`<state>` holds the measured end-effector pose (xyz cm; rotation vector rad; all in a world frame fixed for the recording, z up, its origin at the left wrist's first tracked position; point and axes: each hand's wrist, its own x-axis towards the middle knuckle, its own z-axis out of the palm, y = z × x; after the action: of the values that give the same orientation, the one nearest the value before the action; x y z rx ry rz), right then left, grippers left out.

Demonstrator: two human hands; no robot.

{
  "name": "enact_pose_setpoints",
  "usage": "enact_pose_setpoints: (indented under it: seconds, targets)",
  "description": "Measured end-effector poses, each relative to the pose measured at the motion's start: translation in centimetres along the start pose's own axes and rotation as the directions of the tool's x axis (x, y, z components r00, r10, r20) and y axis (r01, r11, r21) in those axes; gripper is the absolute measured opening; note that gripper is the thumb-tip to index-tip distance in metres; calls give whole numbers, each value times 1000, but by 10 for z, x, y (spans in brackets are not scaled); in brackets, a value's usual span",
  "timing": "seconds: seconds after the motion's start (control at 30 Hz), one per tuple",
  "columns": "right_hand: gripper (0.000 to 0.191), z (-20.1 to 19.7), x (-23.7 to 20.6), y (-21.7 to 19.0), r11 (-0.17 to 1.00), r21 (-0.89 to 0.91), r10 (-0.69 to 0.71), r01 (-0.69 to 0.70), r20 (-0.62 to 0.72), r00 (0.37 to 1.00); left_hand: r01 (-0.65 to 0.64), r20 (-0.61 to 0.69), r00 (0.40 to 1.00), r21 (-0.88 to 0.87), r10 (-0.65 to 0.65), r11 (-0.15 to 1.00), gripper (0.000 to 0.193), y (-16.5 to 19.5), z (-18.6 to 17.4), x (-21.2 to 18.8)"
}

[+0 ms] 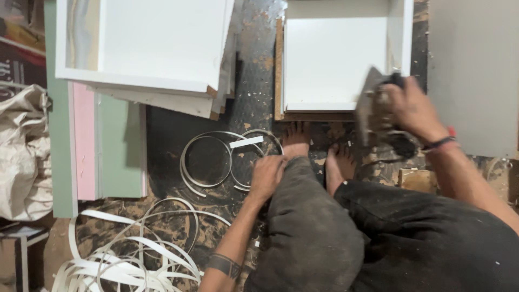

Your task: The person sits on the workshop floor and applies white edge banding tape to the front edges of white drawer boxes. They hold an edge-banding iron in one hand, press the heated iron along the taped edge to bond it, and trim or press the tape ends by hand, working through several drawer boxes one at a time.

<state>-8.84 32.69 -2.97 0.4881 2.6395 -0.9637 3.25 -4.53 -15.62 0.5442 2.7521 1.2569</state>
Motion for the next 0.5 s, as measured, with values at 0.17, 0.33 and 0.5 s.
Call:
enact_pose_setpoints:
  seconds: [0.17, 0.33, 0.5]
  targets:
    - [52, -2, -3, 10, 994, -91, -74, 66, -85, 994, 36, 55, 998, -59, -32, 998, 19, 7, 12, -13]
    - [50, 24, -2, -35, 992, -106, -68, 66, -11, 998, 35, 20, 999, -62, -34, 997, 18, 14, 8, -12]
    - [46, 69, 5, -93, 1000, 23, -20, 15, 241, 970, 62, 40, 997, -44, -60, 997, 18, 13, 14, -11]
